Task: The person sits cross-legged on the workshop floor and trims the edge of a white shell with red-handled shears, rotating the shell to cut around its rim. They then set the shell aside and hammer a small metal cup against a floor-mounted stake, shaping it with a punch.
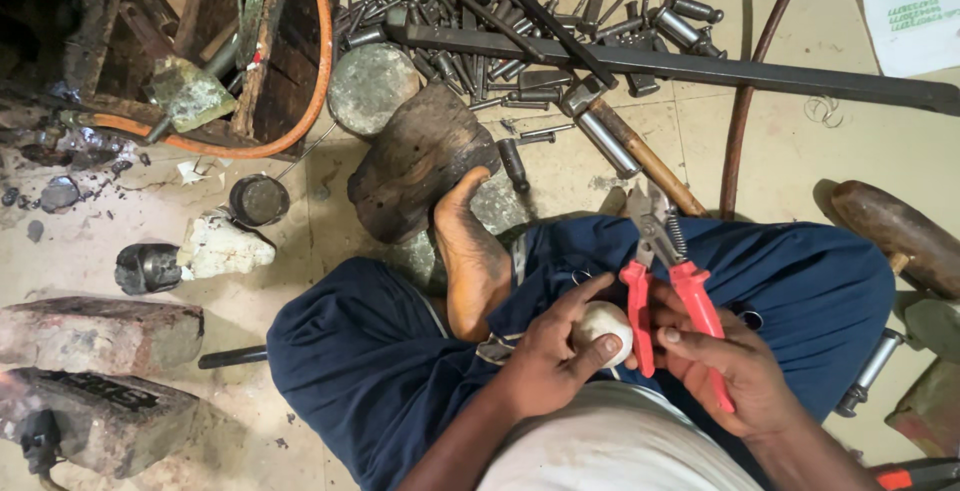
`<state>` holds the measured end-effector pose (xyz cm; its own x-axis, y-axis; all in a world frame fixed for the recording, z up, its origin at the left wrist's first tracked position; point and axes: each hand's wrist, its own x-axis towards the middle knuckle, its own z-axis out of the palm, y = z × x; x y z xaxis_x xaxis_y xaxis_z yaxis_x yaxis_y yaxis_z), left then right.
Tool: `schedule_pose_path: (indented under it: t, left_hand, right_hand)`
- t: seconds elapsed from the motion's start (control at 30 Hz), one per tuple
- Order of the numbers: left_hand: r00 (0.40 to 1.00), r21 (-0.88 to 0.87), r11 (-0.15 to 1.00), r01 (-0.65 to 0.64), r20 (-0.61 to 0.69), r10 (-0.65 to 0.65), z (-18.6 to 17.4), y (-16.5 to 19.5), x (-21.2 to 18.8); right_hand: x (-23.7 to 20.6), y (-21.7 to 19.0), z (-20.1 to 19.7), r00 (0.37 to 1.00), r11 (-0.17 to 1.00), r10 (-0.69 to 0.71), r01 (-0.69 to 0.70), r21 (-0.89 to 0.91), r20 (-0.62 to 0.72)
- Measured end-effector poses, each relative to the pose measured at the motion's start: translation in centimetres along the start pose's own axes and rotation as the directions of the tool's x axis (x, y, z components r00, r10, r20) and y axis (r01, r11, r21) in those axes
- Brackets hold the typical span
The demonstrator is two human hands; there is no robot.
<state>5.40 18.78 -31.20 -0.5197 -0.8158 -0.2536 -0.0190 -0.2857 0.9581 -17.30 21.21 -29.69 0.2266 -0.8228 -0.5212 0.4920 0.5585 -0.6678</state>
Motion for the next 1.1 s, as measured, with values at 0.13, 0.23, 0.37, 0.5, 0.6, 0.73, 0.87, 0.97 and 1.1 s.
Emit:
schedule_pose_path:
  t: [0.13,0.23,0.37,0.5,0.6,0.73,0.87,0.97,1.1]
  left_hand:
    - [0.999,0.07,0.998,0.002,-0.053,0.002,0.0,-0.4,0.2]
    - [0.991,0.035,0.992,0.119,-0.07,-0.116,-0.3,-0.6,0.0]
    - [0.98,-0.035,0.979,0.2,0.024,-0.199,-0.6,-0.9,-0.3]
    - [0.966,-0.207,0.945,0.253,0.106,-0.236,-0.3,-1.6,-0.3]
    - [0.959,-0.477,0.832,0.282,0.151,-0.238,-0.4,-2.0,-0.1]
    - [0.977,-0.468,0.858,0.209,0.065,-0.203,-1.1,-1.7,0.0]
    - [0.975,-0.324,0.932,0.161,-0.094,-0.202,-1.2,-1.0,0.3]
    - [0.979,-0.257,0.96,0.113,-0.134,-0.151,-1.3,-0.9,0.4]
    - [0.994,-0.356,0.931,0.078,-0.046,-0.101,-1.8,-1.5,0.4]
  right_hand:
    - [0.1,0.1,0.5,1.0,1.0,-0.015,0.015,0.008,-0.001]
    - [0.3,0.4,0.3,0.999,0.999,-0.035,0.036,0.028,-0.015]
    - [0.3,0.2,-0.2,0.997,0.997,-0.07,0.071,0.03,-0.023]
    - [0.2,-0.7,-0.3,0.995,0.996,-0.085,0.085,-0.002,-0.055]
    - [0.1,-1.3,-0.6,0.991,0.993,-0.115,0.113,-0.039,-0.073]
    - [-0.3,-1.2,-1.1,0.991,0.992,-0.092,0.082,-0.098,-0.1]
    - [-0.5,0.0,-1.4,0.997,0.986,-0.048,0.037,-0.163,-0.066]
    - [-0.5,0.9,-1.4,1.0,0.982,-0.025,0.022,-0.187,-0.015]
    - [-0.7,1.8,-1.4,0.999,0.982,0.038,-0.036,-0.184,0.009]
